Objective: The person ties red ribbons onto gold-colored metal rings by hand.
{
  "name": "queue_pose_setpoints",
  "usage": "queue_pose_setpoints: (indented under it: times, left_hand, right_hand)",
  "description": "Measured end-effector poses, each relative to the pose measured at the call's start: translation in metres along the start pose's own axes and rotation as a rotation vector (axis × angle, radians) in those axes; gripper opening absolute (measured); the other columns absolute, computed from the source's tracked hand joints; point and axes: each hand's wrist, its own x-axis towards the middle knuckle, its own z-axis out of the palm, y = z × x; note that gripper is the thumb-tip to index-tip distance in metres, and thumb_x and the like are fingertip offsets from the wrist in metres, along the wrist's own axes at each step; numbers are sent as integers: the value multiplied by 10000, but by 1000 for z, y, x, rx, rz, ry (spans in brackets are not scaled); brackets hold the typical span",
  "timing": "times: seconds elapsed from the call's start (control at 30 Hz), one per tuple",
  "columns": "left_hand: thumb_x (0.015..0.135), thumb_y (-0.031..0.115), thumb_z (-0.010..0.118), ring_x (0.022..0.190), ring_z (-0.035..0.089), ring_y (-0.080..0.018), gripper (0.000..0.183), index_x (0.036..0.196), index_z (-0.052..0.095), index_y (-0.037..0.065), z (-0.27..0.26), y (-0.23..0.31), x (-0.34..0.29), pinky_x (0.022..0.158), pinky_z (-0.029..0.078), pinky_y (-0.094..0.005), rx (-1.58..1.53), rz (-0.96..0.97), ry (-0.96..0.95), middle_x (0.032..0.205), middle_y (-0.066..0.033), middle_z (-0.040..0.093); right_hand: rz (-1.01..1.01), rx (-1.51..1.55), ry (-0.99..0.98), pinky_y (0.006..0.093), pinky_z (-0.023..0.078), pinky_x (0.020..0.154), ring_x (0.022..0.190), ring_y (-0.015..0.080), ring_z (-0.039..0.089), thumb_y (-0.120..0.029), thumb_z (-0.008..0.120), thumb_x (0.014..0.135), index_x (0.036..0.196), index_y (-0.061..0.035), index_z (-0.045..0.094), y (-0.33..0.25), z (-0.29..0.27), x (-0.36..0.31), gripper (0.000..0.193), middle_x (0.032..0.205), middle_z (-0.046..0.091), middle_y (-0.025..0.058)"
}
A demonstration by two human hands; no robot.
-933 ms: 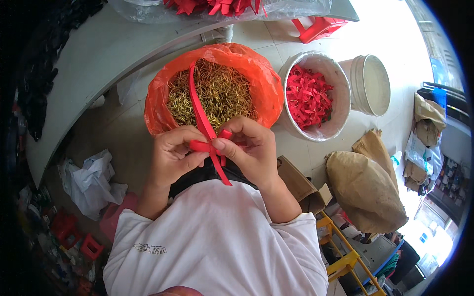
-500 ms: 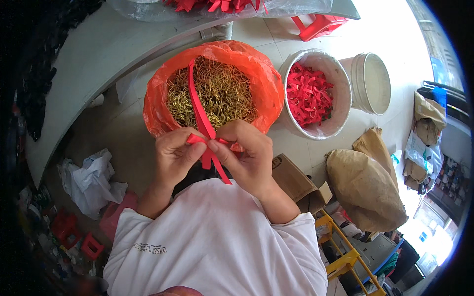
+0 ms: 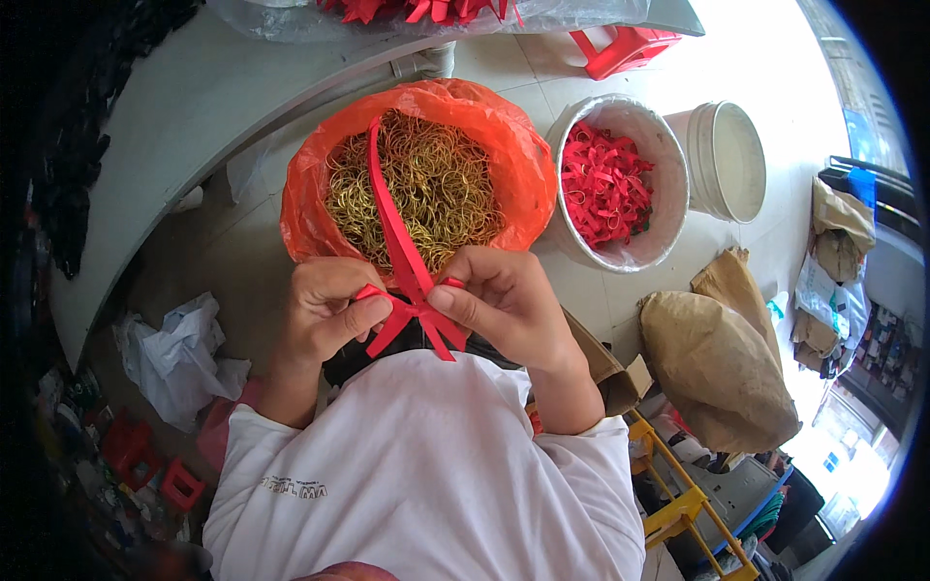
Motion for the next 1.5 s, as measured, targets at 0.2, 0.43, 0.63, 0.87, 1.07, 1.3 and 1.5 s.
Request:
queue_pose_setpoints:
  times: [0.2, 0.43, 0.63, 0.87, 1.07, 1.3, 1.5]
  left_hand:
    - [798, 154, 683, 537, 442, -23, 173, 725, 618, 12, 10, -11, -4, 449, 312, -204, -186, -92, 48, 618, 7, 532]
    - [750, 46, 705, 649, 560, -40, 108, 808, 630, -7, 7, -9, 0, 541, 443, -189, -52, -101, -30, 739, -17, 611]
    - [780, 16, 664, 687, 597, -74, 161, 917, 593, -29, 11, -18, -2, 608, 490, -196, -360, -178, 64, 797, -42, 621]
    - [800, 8, 635, 667, 601, -79, 109, 892, 582, -15, 17, -18, -3, 597, 497, -210, -558, -158, 76, 764, -52, 622]
    - [797, 54, 666, 636, 593, -68, 118, 874, 606, -13, 21, -19, -3, 552, 473, -194, -487, -159, 82, 739, -41, 624]
    - [827, 123, 648, 533, 524, -21, 138, 788, 651, -9, 21, -14, -3, 464, 397, -166, -373, -238, 116, 609, -9, 597]
    - [820, 72, 573, 461, 455, -3, 272, 552, 588, 32, 17, -21, -10, 405, 322, -190, -464, -213, -26, 505, 24, 536]
  right_hand:
    - [1, -72, 13, 183, 388, 525, 621, 24, 487, -92, 605, 858, 813, 15, 536, 2, 7, 6, 135, 709, 559, -3]
    - [-158, -452, -27, 204, 405, 502, 582, 43, 493, -123, 620, 850, 805, 19, 544, 7, 4, 10, 167, 675, 548, 19]
    - [28, -177, -58, 223, 461, 537, 629, 89, 578, -144, 558, 892, 844, 24, 529, 12, 12, 1, 177, 714, 570, 47]
    - [-94, 96, -116, 236, 489, 595, 676, 134, 618, -131, 495, 920, 849, 15, 484, 26, 13, -2, 163, 814, 586, 97]
    - [-280, -14, 134, 211, 453, 616, 728, 104, 560, -97, 572, 875, 874, 19, 512, 23, 22, 0, 130, 858, 555, 67]
    - [-288, -180, 131, 204, 424, 604, 754, 101, 538, -99, 602, 850, 831, 6, 545, 21, 8, 3, 122, 853, 549, 60]
    - [-317, -343, -209, 221, 412, 587, 685, 116, 532, -116, 600, 854, 805, 8, 541, 10, 1, 10, 146, 792, 543, 69]
